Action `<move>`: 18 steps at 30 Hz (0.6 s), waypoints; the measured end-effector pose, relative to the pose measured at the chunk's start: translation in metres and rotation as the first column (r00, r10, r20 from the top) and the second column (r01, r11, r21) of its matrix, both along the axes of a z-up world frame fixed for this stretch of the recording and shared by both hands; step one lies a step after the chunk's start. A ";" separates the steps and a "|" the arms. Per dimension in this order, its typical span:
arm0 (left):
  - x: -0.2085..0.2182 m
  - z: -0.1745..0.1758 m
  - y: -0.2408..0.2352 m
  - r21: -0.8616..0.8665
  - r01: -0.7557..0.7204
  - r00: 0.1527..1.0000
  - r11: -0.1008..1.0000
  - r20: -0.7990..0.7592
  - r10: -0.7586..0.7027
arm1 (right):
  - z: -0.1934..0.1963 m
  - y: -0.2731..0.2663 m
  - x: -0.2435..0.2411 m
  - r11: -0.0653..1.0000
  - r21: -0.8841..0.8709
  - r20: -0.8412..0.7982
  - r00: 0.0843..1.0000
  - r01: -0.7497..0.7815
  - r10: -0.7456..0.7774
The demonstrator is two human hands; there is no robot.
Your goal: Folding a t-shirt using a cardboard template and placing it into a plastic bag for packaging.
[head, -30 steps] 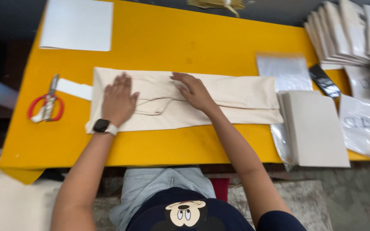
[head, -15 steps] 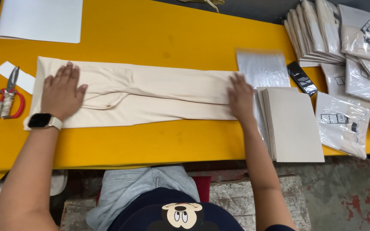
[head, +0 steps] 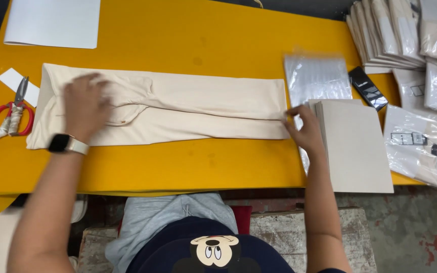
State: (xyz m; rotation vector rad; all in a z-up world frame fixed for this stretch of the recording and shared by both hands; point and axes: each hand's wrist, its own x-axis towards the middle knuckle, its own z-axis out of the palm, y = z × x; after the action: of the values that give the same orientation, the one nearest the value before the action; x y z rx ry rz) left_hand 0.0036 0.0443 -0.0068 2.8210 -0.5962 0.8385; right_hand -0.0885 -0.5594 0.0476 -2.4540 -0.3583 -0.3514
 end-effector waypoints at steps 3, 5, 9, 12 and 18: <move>-0.027 -0.052 -0.094 -0.419 0.397 0.840 0.817 -0.193 -0.507 | 0.005 0.024 -0.031 0.993 -0.108 -0.161 0.986 -0.051 0.033; -0.062 -0.011 -0.150 -0.314 0.465 0.780 0.828 -0.296 -0.551 | -0.015 0.019 -0.033 0.976 -0.217 -0.146 0.989 -0.030 -0.002; -0.065 -0.016 -0.202 -0.231 0.472 0.716 0.851 -0.463 -0.523 | -0.039 -0.006 -0.026 0.900 -0.435 0.065 0.998 0.026 0.003; -0.064 -0.006 -0.199 -0.263 0.466 0.661 0.845 -0.532 -0.529 | -0.032 -0.006 -0.027 0.880 -0.469 0.084 0.996 0.074 -0.039; -0.084 0.003 -0.176 -0.354 0.357 0.825 0.865 -0.314 -0.469 | 0.011 0.046 -0.037 0.904 -0.400 0.017 0.988 0.148 -0.154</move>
State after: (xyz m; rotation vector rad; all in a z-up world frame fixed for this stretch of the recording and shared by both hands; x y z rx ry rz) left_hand -0.0802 -0.1320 -0.0042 2.3591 -0.9004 0.2376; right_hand -0.1257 -0.5136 0.0587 -2.8974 -0.2514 -0.3513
